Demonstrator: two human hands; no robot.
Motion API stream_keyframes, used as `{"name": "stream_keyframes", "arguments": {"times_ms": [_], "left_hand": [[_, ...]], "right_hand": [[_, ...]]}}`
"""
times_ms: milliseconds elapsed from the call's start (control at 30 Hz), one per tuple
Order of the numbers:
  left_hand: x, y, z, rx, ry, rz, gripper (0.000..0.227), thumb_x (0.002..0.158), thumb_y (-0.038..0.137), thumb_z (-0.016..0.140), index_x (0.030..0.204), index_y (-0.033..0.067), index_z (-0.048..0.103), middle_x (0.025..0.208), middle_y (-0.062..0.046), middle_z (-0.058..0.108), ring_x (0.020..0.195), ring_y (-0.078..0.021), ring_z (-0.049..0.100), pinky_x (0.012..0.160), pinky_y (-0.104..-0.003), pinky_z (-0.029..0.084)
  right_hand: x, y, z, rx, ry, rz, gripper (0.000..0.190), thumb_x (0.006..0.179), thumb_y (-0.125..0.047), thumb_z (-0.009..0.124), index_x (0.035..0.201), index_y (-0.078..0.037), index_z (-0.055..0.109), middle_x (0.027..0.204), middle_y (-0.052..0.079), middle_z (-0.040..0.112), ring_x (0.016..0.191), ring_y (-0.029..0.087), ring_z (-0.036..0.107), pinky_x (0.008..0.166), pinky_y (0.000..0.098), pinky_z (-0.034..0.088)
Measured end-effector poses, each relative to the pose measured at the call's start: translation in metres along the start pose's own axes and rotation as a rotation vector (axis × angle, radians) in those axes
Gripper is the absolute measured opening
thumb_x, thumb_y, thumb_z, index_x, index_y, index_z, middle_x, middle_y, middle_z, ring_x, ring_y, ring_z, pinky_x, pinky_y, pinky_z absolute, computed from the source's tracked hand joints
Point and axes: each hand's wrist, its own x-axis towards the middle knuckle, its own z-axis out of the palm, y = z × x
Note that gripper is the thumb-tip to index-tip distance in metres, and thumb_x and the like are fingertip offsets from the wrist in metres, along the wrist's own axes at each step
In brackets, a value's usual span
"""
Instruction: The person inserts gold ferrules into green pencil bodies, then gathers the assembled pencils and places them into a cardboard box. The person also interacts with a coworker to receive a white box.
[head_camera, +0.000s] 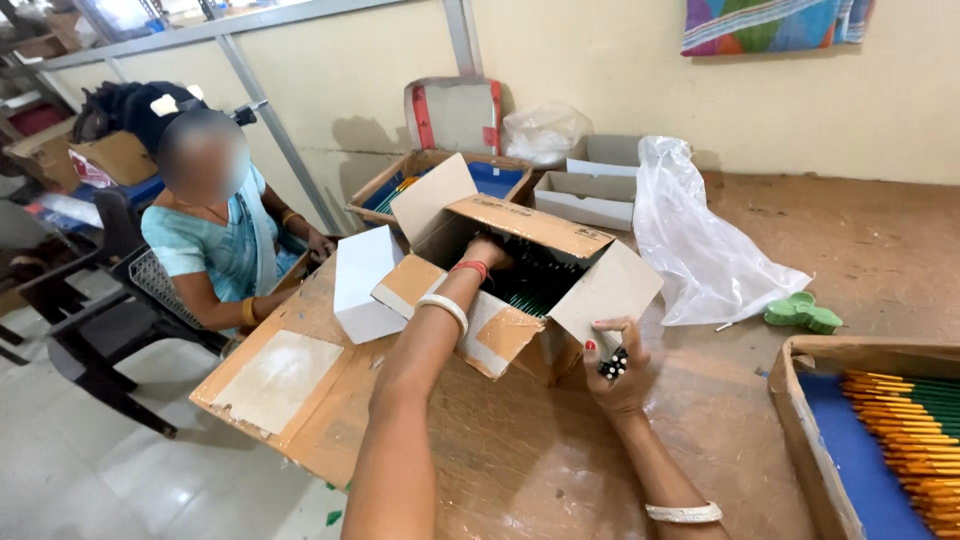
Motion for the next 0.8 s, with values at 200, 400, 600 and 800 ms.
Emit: {"name": "stream_keyframes", "arguments": {"times_ms": [200, 400, 600, 800], "left_hand": [[-0.002, -0.015, 0.0, -0.11, -0.055, -0.152, 0.072, 0.071, 0.044, 0.081, 0.134, 0.0125, 0.067, 0.141, -0.018, 0.061, 0.127, -0.0309, 0.062, 0.104, -0.037, 0.053], [-0.05, 0.001, -0.034, -0.317, 0.159, -0.122, 0.068, 0.069, 0.036, 0.082, 0.132, 0.0131, 0.065, 0.133, -0.021, 0.063, 0.122, -0.0367, 0.061, 0.102, -0.04, 0.053], [-0.041, -0.003, -0.024, -0.342, 0.236, 0.048, 0.055, 0.072, 0.035, 0.081, 0.119, 0.0065, 0.072, 0.118, -0.025, 0.069, 0.113, -0.0392, 0.066, 0.097, -0.042, 0.055], [-0.124, 0.046, -0.083, -0.792, 0.068, 0.35, 0.032, 0.085, 0.028, 0.081, 0.09, -0.0016, 0.07, 0.075, -0.009, 0.07, 0.066, -0.018, 0.065, 0.062, -0.034, 0.05]], "right_hand": [[0.003, -0.007, -0.001, -0.001, 0.003, -0.005, 0.032, 0.094, -0.032, 0.064, 0.109, -0.005, 0.058, 0.097, 0.013, 0.067, 0.089, 0.026, 0.07, 0.08, 0.0369, 0.053], [0.004, -0.006, -0.001, 0.006, 0.004, 0.006, 0.032, 0.092, -0.032, 0.066, 0.108, -0.005, 0.059, 0.098, 0.013, 0.067, 0.087, 0.027, 0.07, 0.077, 0.0366, 0.053], [0.005, -0.012, -0.004, 0.001, -0.018, 0.032, 0.032, 0.09, -0.031, 0.066, 0.107, -0.005, 0.059, 0.097, 0.013, 0.067, 0.086, 0.027, 0.07, 0.077, 0.0367, 0.053], [0.004, -0.009, -0.003, 0.023, -0.011, 0.032, 0.032, 0.09, -0.03, 0.065, 0.108, -0.005, 0.059, 0.097, 0.012, 0.066, 0.086, 0.027, 0.068, 0.077, 0.036, 0.052]]}}
